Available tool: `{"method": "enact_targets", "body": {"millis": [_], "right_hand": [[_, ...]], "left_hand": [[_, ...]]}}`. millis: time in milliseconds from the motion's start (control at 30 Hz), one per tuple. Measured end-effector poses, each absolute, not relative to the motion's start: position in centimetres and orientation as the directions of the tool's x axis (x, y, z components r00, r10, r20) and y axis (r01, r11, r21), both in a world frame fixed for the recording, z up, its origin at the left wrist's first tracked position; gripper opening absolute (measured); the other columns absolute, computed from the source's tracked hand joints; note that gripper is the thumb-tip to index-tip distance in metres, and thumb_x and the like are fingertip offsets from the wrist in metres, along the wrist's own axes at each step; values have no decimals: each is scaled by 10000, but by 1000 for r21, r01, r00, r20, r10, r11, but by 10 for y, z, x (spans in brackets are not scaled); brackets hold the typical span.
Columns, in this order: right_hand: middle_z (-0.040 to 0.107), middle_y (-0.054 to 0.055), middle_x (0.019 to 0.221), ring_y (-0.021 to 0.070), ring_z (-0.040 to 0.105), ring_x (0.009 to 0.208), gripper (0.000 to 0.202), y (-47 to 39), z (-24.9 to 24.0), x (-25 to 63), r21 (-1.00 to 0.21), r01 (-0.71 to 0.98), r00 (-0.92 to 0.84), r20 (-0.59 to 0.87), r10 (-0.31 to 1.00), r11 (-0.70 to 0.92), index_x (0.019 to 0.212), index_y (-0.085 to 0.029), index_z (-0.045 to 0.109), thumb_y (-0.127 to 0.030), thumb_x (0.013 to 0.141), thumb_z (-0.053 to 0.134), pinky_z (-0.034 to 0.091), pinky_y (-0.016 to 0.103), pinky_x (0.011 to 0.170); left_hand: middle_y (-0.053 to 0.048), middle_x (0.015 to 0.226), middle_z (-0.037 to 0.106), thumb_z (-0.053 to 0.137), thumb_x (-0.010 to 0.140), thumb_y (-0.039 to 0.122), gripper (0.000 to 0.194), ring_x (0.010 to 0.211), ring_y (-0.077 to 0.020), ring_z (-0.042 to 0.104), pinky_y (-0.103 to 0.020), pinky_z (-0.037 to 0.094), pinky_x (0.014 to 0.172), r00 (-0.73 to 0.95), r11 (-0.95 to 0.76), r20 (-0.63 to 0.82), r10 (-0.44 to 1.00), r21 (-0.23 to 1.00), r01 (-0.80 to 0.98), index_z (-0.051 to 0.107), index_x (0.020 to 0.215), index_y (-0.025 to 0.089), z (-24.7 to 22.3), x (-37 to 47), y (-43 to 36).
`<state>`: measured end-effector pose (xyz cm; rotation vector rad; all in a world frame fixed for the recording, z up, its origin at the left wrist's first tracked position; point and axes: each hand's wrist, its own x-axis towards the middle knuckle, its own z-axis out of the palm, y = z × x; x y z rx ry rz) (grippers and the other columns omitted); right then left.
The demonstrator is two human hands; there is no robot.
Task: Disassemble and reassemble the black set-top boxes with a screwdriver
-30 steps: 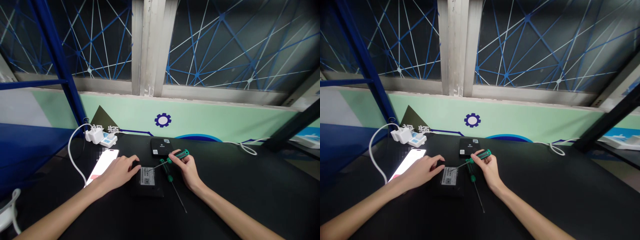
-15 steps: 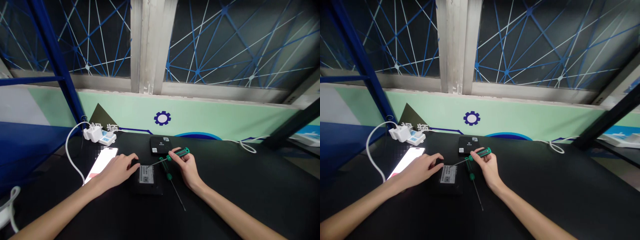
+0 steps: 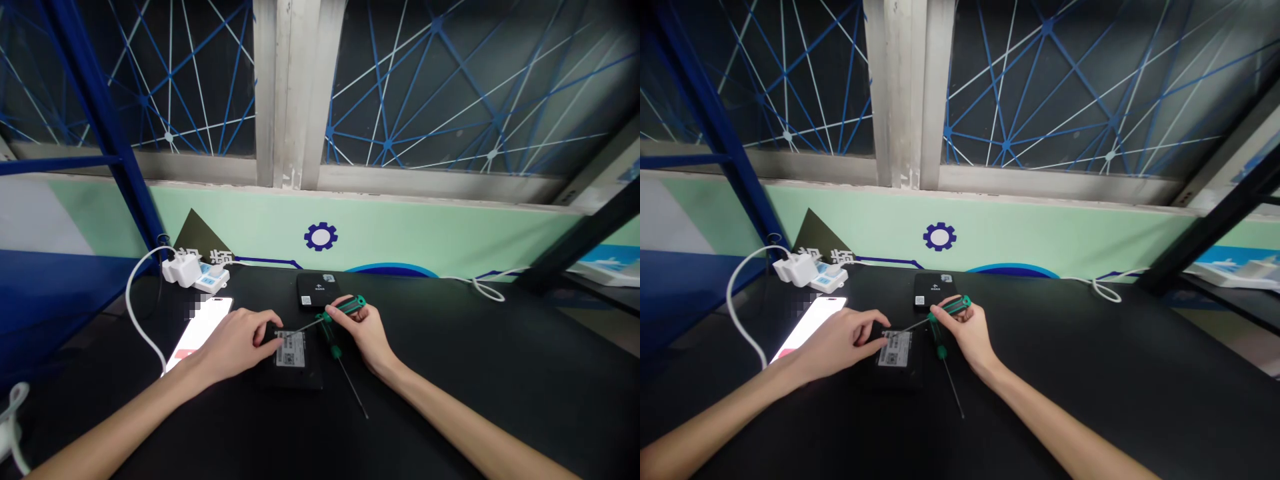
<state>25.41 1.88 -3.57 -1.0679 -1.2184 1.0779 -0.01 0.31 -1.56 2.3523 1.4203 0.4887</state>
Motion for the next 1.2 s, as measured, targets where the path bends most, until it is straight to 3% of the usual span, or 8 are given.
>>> {"method": "enact_targets", "body": {"millis": [267, 733, 1200], "right_hand": [[621, 0, 616, 155, 542, 580, 415, 17, -40, 252, -989, -49, 18, 136, 991, 137, 745, -161, 680, -495, 613, 888, 430, 287, 568], [621, -21, 587, 144, 548, 550, 435, 20, -37, 254, -982, -141, 75, 118, 990, 128, 738, -170, 673, -485, 562, 917, 417, 265, 544], [600, -21, 585, 136, 515, 537, 421, 17, -35, 253, -980, -170, 68, 88, 994, 99, 751, -169, 660, -484, 604, 897, 419, 264, 543]], "left_hand": [[63, 547, 462, 600, 899, 436, 247, 496, -113, 469, -236, 320, 531, 444, -425, 119, 888, 581, 695, 719, 859, 222, -21, 6, 4], [67, 560, 484, 567, 897, 326, 175, 501, -105, 470, -227, 326, 544, 458, -443, 130, 879, 574, 689, 686, 819, 223, -22, 2, 4], [70, 551, 478, 577, 881, 285, 149, 497, -99, 461, -222, 319, 532, 447, -448, 146, 882, 552, 703, 680, 798, 216, -20, 0, 7]]}}
